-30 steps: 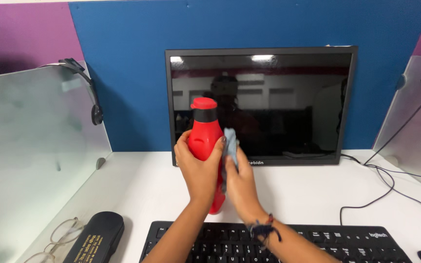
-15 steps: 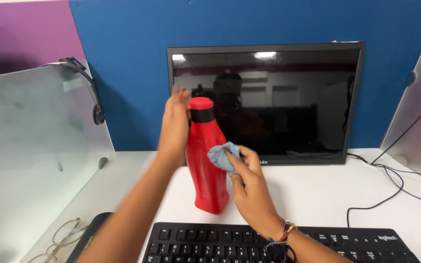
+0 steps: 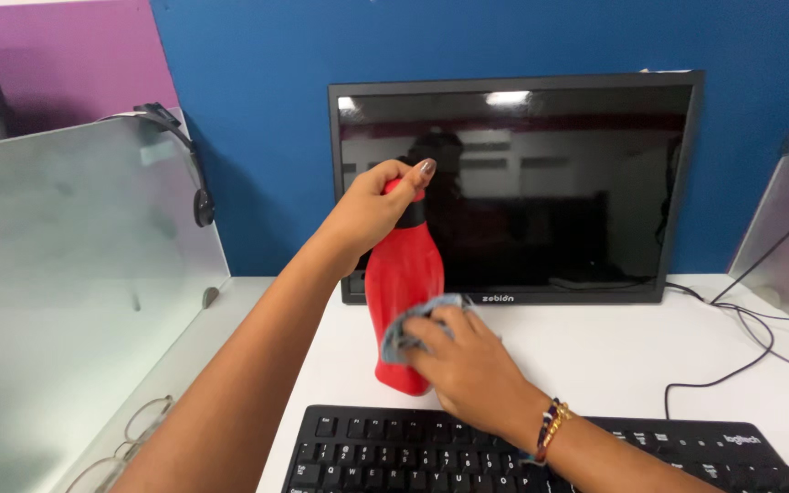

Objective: The person wipes a computer monitor, a water bottle, and a glasses case using a cloth.

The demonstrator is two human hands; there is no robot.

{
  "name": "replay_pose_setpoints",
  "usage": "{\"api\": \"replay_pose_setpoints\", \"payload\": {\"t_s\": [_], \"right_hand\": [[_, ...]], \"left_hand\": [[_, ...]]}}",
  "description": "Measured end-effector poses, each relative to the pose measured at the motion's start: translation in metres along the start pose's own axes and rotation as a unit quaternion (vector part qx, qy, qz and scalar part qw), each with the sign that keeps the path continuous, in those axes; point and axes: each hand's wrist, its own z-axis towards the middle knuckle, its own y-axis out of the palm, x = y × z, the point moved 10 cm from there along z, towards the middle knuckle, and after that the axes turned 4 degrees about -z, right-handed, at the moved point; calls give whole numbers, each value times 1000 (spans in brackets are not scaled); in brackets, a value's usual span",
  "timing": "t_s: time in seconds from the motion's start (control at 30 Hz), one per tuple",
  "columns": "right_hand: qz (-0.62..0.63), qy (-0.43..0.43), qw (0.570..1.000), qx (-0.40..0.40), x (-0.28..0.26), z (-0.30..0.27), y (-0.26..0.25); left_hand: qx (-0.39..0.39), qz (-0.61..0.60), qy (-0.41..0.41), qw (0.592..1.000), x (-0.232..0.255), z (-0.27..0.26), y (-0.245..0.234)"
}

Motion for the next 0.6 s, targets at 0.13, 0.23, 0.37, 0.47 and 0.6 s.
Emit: {"api": "replay_pose_setpoints", "payload": {"t_s": [0.13, 0.23, 0.37, 0.47, 0.6], "right_hand": [[-3, -17, 999, 30, 10, 17, -12], [-36, 13, 996, 76, 29, 47, -29], [1, 41, 996, 73, 35, 51, -25], [81, 34, 995, 47, 24, 18, -12], [221, 161, 960, 51, 61, -9, 0]], "left_hand": [[6, 19, -3, 1000, 8, -8, -1], [5, 17, -17, 1000, 8, -12, -1], [36, 12, -17, 999, 5, -13, -5], [59, 8, -19, 998, -1, -12, -9], [-23, -75, -15, 997, -5, -13, -6]]}}
